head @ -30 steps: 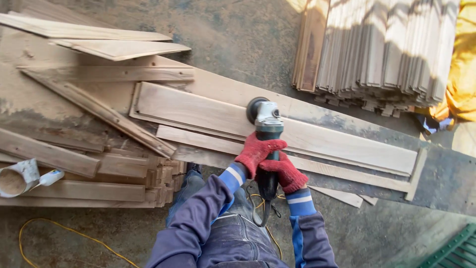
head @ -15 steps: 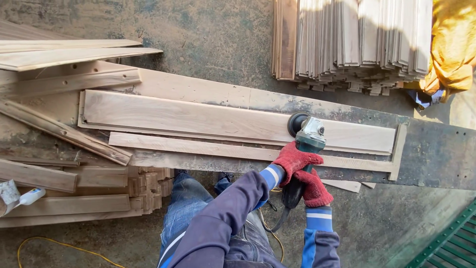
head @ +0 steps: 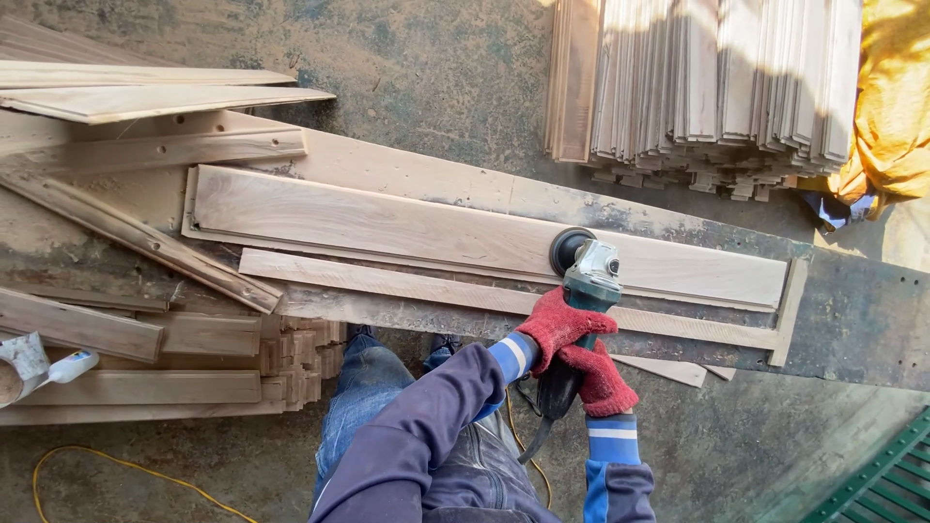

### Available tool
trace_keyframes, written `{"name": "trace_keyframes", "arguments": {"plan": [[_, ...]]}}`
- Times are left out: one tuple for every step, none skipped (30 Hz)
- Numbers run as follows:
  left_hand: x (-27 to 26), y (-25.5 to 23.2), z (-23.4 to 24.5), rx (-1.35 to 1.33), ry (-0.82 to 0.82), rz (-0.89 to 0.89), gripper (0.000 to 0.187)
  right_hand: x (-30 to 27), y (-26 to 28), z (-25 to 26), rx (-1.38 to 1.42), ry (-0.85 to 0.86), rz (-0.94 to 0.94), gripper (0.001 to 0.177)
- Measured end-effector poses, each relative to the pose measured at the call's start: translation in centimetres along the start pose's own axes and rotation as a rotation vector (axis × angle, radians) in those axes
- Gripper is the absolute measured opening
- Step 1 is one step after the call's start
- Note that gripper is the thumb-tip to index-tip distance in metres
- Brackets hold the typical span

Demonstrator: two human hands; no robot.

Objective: Sanding a wooden plank using an angle grinder.

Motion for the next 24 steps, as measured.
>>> {"name": "trace_keyframes", "arguments": {"plan": [[0.2, 0.4, 0.4, -0.004, -0.001, -0.001, 0.075, 0.3, -0.4, 0.0, -0.004, 0.000, 0.000, 0.040], [0.4, 0.8, 0.9, -0.054, -0.012, -0.009, 0.073, 0.6, -0.9, 0.0, -0.012, -0.006, -0.003, 0.041], [0.6, 1.3, 1.5, -0.105, -0.024, -0.017, 0.070, 1.0, -1.4, 0.0, -0.020, -0.011, -0.006, 0.041], [1.4, 1.9, 1.9, -0.108, -0.026, -0.020, 0.070, 0.6, -1.2, -0.9, -0.024, -0.009, -0.005, 0.041], [2.1, 2.6, 2.2, -0.228, -0.022, -0.011, 0.067, 0.1, -1.0, -1.7, -0.025, -0.008, 0.002, 0.041], [2.8, 3.3, 2.5, -0.349, -0.019, -0.002, 0.065, -0.2, -0.9, -2.5, -0.027, -0.006, 0.008, 0.041], [2.5, 3.0, 3.2, -0.353, -0.021, -0.006, 0.065, -0.3, -0.9, -3.1, -0.032, -0.003, 0.010, 0.041], [2.2, 2.6, 3.8, -0.336, -0.013, -0.002, 0.065, -0.5, -0.9, -3.7, -0.042, 0.006, 0.008, 0.042], [1.9, 2.3, 4.4, -0.318, -0.006, 0.003, 0.065, -0.6, -0.9, -4.4, -0.051, 0.015, 0.006, 0.042], [2.1, 2.5, 4.9, -0.322, -0.007, -0.002, 0.065, -0.5, -0.9, -5.1, -0.056, 0.018, 0.008, 0.042], [2.3, 2.7, 5.4, -0.388, -0.023, -0.016, 0.064, -0.5, -0.8, -5.9, -0.069, 0.025, 0.016, 0.042], [2.5, 2.8, 5.9, -0.455, -0.041, -0.031, 0.064, -0.5, -0.7, -6.7, -0.084, 0.034, 0.023, 0.042], [2.3, 2.6, 6.6, -0.460, -0.044, -0.037, 0.064, -0.8, -0.4, -7.5, -0.091, 0.039, 0.026, 0.042], [2.1, 2.4, 7.4, -0.466, -0.030, -0.047, 0.063, -0.9, -0.3, -8.3, -0.107, 0.038, 0.015, 0.044], [1.9, 2.3, 8.2, -0.471, -0.015, -0.057, 0.063, -1.0, -0.3, -9.1, -0.123, 0.036, 0.004, 0.047], [1.3, 1.6, 8.8, -0.477, -0.020, -0.062, 0.063, -0.8, -0.5, -9.6, -0.131, 0.041, 0.004, 0.047], [0.8, 0.9, 9.5, -0.444, -0.034, -0.072, 0.063, -0.6, -0.7, -9.9, -0.137, 0.039, 0.008, 0.048], [0.2, 0.3, 10.2, -0.411, -0.048, -0.081, 0.063, -0.4, -1.0, -10.2, -0.144, 0.035, 0.011, 0.048], [0.0, 0.2, 10.8, -0.419, -0.053, -0.085, 0.063, -1.3, -0.5, -11.6, -0.153, 0.039, 0.011, 0.048], [-0.3, 0.1, 11.5, -0.422, -0.065, -0.089, 0.063, -2.3, -0.1, -12.9, -0.169, 0.041, 0.005, 0.049], [-0.5, 0.0, 12.1, -0.426, -0.076, -0.092, 0.063, -3.3, 0.3, -14.1, -0.186, 0.042, 0.000, 0.050], [-0.8, -0.1, 12.7, -0.433, -0.080, -0.094, 0.063, -3.1, 0.1, -14.6, -0.194, 0.044, -0.002, 0.050], [-1.1, -0.2, 13.4, -0.400, -0.081, -0.104, 0.064, -2.9, -0.1, -15.0, -0.207, 0.058, -0.009, 0.051], [-1.3, -0.4, 14.0, -0.366, -0.082, -0.114, 0.066, -2.7, -0.3, -15.5, -0.220, 0.073, -0.016, 0.052]]}}
Point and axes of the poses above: each hand's wrist, its own x-axis towards the middle knuckle, its own z-axis out of the back of the hand, y = z × x, the point moved 5 cm from there along x, towards the middle knuckle, and after that the axes turned 9 degrees about -z, right-handed, at the moved point
